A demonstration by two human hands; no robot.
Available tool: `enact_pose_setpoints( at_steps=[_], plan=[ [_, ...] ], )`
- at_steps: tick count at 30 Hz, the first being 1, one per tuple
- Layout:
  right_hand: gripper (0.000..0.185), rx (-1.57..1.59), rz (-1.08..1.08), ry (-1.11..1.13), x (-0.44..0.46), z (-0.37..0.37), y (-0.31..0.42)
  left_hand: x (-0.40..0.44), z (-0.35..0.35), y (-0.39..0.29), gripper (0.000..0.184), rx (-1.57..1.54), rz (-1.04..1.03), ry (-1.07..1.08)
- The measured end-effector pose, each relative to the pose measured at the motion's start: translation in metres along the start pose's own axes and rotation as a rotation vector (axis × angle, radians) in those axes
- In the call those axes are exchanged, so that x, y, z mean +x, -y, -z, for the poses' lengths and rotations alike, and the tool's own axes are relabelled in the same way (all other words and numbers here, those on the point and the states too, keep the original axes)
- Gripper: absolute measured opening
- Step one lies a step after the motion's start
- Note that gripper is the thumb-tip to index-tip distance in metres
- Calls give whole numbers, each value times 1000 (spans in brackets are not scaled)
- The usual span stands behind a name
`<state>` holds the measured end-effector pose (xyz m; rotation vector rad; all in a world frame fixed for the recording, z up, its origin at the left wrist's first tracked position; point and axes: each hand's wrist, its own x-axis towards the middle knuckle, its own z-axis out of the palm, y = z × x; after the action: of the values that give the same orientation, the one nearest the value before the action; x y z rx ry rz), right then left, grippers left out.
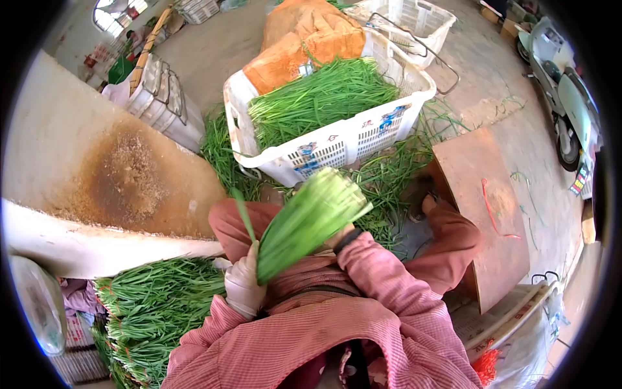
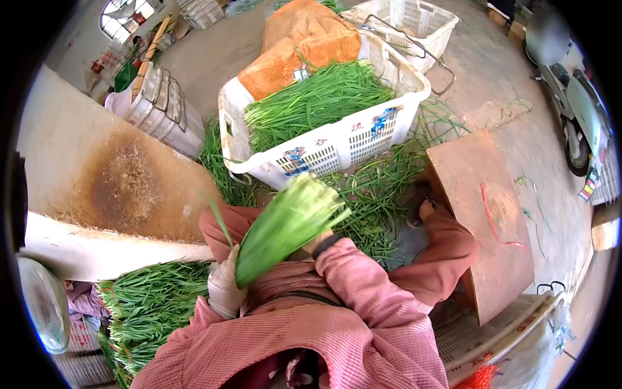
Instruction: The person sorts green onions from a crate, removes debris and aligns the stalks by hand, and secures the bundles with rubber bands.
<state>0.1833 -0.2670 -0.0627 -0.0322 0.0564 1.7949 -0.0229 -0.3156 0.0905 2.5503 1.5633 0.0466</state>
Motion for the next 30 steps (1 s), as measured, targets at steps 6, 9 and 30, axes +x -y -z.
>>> enact_pose_setpoints(
  at_steps=[6, 9, 30],
  plan=[
    [57, 23, -38, 267, -18, -27, 20, 1, 63, 14, 88, -571, -349, 504],
    [57, 107, -162, 339, -10, -35, 18, 36, 99, 30, 86, -689, -289, 449],
    [16, -1655, 641, -282, -106, -105, 34, 18, -44, -2, 49, -1623, 227, 587]
  ],
)
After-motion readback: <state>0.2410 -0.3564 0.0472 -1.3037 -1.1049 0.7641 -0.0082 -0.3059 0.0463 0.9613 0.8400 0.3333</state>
